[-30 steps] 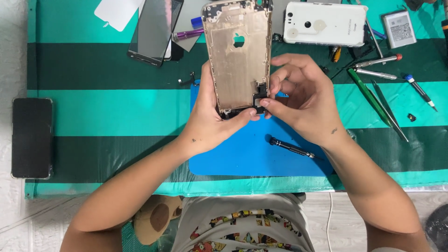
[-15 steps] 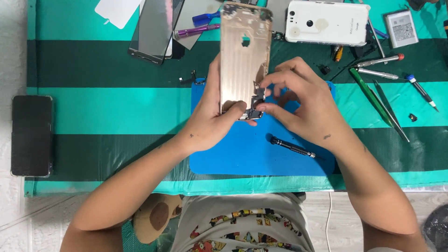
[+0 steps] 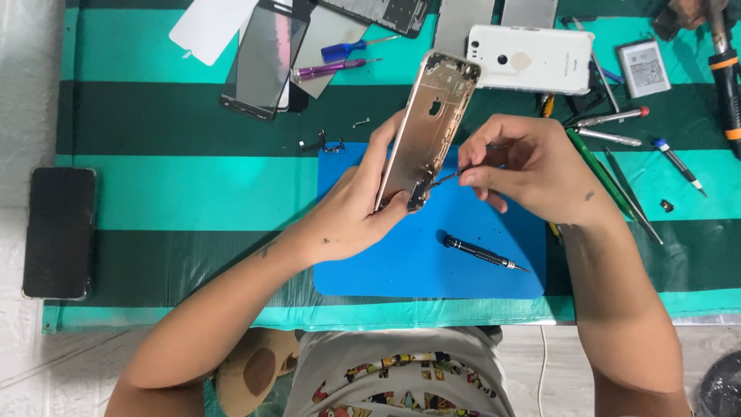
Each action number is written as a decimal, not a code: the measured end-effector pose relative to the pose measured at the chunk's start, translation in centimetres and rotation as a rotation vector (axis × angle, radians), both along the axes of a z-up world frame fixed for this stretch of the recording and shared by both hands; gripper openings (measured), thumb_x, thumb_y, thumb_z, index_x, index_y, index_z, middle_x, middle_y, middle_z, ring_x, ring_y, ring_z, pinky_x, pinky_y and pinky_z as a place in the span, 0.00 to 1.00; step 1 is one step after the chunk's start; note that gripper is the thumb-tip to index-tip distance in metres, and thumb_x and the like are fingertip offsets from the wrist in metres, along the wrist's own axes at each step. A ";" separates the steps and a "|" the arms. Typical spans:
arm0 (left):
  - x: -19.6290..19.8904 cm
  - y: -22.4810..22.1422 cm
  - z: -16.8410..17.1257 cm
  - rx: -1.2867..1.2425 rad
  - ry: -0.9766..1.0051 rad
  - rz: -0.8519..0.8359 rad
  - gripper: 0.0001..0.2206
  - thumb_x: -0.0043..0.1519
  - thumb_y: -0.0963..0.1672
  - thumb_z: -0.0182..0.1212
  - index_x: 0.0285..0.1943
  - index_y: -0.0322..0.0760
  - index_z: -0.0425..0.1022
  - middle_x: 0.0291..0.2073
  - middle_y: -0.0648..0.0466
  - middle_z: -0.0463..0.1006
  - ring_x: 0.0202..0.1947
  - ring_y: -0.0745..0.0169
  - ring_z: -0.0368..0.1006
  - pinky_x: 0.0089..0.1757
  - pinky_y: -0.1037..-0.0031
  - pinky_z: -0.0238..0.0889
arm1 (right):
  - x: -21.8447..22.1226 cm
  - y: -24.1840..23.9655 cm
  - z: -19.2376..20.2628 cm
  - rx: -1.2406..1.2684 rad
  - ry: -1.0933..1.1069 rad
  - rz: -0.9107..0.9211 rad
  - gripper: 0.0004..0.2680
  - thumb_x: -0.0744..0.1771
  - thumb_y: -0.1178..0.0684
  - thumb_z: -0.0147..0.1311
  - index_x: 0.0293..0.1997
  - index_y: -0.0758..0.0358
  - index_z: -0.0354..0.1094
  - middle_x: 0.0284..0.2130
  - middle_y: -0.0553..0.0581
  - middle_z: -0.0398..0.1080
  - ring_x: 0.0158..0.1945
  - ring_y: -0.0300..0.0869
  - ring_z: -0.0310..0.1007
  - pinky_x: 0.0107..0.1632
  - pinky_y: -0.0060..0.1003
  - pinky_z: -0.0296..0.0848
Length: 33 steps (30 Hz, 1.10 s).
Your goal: Repairing a mobile phone by installing internal components like the charging port assembly into the back housing.
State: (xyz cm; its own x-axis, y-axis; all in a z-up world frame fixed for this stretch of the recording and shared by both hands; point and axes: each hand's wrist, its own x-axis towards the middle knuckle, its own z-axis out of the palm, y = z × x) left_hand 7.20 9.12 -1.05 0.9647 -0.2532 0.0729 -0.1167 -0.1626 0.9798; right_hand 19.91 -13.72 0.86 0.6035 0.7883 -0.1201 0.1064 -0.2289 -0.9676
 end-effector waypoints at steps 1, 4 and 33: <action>0.0 0.0 0.0 -0.008 0.017 0.004 0.34 0.72 0.39 0.50 0.81 0.46 0.30 0.49 0.44 0.77 0.28 0.64 0.70 0.32 0.71 0.66 | 0.1 -0.1 -0.3 0.113 0.082 -0.031 0.05 0.66 0.64 0.60 0.38 0.64 0.66 0.33 0.57 0.72 0.21 0.37 0.68 0.19 0.26 0.66; 0.0 0.1 0.1 -0.055 -0.017 0.010 0.36 0.72 0.38 0.51 0.82 0.48 0.29 0.62 0.40 0.71 0.33 0.63 0.73 0.32 0.72 0.69 | 0.3 -0.3 -0.9 0.294 0.220 -0.042 0.05 0.67 0.61 0.59 0.44 0.65 0.68 0.34 0.61 0.75 0.18 0.37 0.67 0.16 0.24 0.60; 0.0 -1.0 -1.3 -0.159 -0.229 0.245 0.21 0.61 0.32 0.53 0.61 0.39 0.77 0.55 0.39 0.80 0.30 0.44 0.85 0.29 0.68 0.80 | -1.0 0.7 -3.9 0.479 -0.018 -0.166 0.10 0.65 0.55 0.63 0.39 0.76 0.72 0.19 0.64 0.67 0.17 0.39 0.64 0.16 0.28 0.62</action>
